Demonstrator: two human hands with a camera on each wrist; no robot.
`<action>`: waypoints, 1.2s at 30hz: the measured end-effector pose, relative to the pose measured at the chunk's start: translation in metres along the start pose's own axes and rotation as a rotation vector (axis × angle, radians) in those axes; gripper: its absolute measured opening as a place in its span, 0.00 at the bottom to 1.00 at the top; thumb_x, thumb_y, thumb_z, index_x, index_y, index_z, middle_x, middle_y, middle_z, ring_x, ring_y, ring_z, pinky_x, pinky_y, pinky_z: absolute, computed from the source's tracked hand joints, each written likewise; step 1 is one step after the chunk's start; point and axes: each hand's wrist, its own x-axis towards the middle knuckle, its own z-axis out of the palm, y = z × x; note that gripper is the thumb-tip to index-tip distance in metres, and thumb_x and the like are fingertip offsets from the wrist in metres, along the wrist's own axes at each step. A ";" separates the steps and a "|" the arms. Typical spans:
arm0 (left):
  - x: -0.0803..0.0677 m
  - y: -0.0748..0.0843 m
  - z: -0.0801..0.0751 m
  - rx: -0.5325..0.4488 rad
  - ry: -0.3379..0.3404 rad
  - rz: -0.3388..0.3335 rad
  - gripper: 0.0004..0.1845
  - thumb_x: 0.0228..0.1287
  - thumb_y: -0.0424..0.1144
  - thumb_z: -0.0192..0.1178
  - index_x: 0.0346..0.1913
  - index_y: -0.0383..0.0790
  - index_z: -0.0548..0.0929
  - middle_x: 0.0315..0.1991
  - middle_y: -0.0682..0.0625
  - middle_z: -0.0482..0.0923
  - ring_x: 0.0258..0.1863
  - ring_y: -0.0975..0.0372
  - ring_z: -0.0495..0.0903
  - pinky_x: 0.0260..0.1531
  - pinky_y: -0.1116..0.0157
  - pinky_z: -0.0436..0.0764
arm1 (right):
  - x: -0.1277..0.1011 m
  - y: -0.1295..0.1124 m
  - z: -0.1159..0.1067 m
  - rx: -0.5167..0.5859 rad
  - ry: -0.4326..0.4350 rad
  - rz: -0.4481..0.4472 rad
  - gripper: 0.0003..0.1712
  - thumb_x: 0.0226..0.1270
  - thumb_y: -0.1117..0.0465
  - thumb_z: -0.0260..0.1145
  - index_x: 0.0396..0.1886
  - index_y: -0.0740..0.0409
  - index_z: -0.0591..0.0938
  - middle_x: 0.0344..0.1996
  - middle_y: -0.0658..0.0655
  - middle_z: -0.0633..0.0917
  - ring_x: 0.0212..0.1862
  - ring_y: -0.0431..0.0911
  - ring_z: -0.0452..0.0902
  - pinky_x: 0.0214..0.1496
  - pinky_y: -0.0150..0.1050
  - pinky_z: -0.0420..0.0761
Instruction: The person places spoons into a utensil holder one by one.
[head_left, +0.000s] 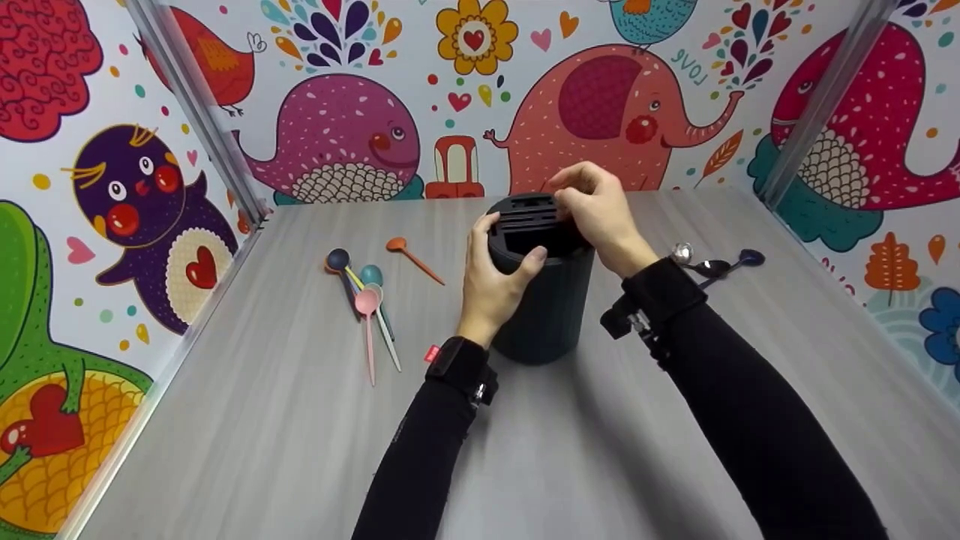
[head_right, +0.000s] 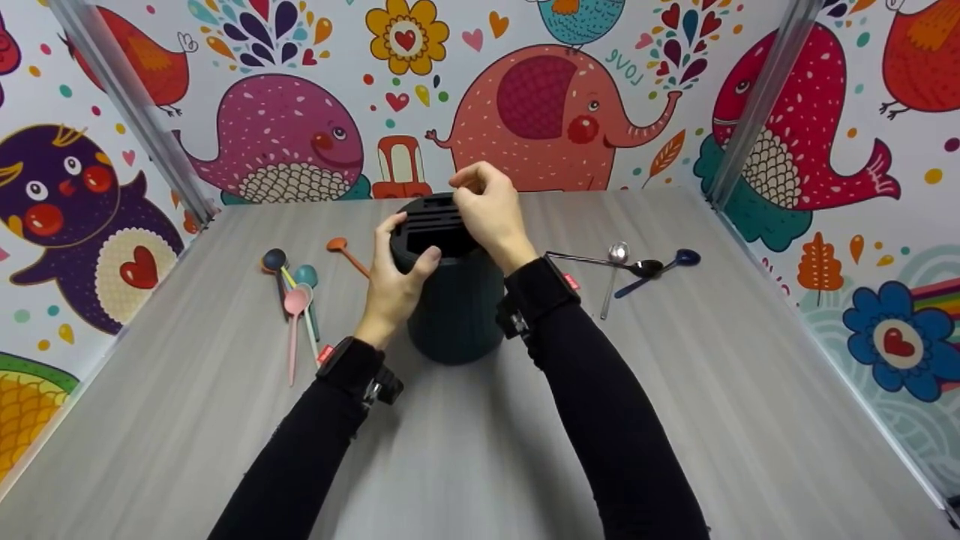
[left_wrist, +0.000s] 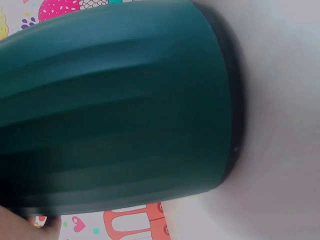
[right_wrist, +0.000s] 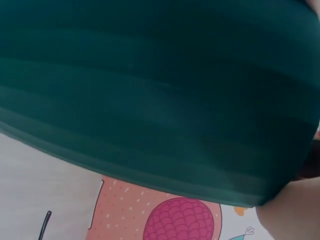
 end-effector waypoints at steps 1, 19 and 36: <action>0.000 0.000 0.000 -0.002 0.000 0.000 0.48 0.53 0.67 0.62 0.74 0.46 0.63 0.74 0.48 0.61 0.70 0.60 0.64 0.69 0.56 0.64 | 0.000 0.000 0.000 -0.002 -0.003 -0.002 0.12 0.69 0.70 0.58 0.49 0.69 0.80 0.35 0.60 0.80 0.35 0.49 0.75 0.41 0.39 0.77; 0.002 0.000 -0.002 -0.005 0.019 0.022 0.48 0.52 0.67 0.62 0.73 0.45 0.64 0.74 0.47 0.62 0.70 0.59 0.64 0.70 0.55 0.63 | 0.008 0.014 -0.046 -0.116 0.124 -0.027 0.12 0.71 0.62 0.61 0.50 0.63 0.81 0.43 0.53 0.82 0.47 0.44 0.76 0.54 0.38 0.73; 0.000 -0.002 0.000 0.001 0.004 0.010 0.49 0.52 0.70 0.60 0.73 0.47 0.64 0.74 0.49 0.62 0.70 0.61 0.64 0.69 0.53 0.64 | -0.013 0.120 -0.145 -0.907 -0.267 0.306 0.50 0.75 0.41 0.56 0.78 0.74 0.51 0.74 0.82 0.49 0.75 0.76 0.41 0.72 0.71 0.45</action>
